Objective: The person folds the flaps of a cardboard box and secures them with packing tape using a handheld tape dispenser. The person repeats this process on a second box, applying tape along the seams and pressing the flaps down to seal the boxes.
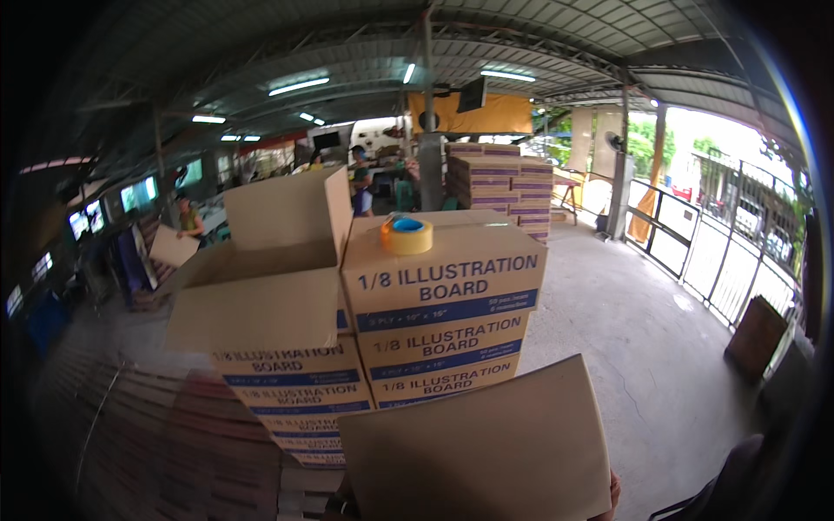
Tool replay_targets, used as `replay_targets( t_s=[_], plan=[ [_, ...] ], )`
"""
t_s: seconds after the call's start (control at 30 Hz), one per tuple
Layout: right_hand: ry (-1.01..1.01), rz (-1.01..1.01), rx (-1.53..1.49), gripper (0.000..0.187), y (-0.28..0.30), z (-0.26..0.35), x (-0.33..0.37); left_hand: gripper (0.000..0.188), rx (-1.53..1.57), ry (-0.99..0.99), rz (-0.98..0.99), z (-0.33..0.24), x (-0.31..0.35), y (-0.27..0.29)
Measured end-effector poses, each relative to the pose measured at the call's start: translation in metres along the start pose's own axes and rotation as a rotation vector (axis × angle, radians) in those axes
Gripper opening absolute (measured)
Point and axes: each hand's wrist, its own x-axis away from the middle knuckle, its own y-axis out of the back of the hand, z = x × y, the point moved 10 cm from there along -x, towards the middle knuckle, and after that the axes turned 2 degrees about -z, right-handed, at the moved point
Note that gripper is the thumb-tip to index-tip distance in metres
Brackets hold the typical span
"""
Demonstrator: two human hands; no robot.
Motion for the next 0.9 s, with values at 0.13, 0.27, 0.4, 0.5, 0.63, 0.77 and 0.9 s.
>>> replay_targets(
  t_s=[0.13,0.27,0.4,0.5,0.63,0.77,0.9],
  plan=[
    [-0.085,-0.132,-0.142,0.075,0.053,-0.039,-0.009,0.067,0.016,-0.037,-0.003,-0.007,-0.019,-0.022],
    [-0.026,-0.175,-0.253,0.079,0.104,-0.034,-0.046,0.067,0.037,-0.053,0.076,-0.008,-0.073,-0.065],
    [0.29,-0.043,0.04,0.059,0.06,0.059,-0.123,0.068,-0.038,-0.131,0.013,-0.034,-0.115,-0.106],
    [0.224,-0.139,-0.045,0.054,0.074,0.065,-0.207,0.067,-0.091,-0.241,-0.015,-0.071,-0.133,-0.14],
    [0.162,-0.164,-0.295,0.044,0.038,0.125,-0.327,0.068,0.056,-0.376,-0.019,-0.104,-0.161,-0.173],
    [0.452,0.07,0.4,0.035,-0.074,0.231,-0.498,0.076,0.349,-0.484,0.081,-0.115,-0.191,-0.219],
    [0.294,0.724,0.044,0.039,-0.207,0.283,-0.634,0.073,0.509,-0.484,0.16,-0.111,-0.227,-0.31]
  ],
)
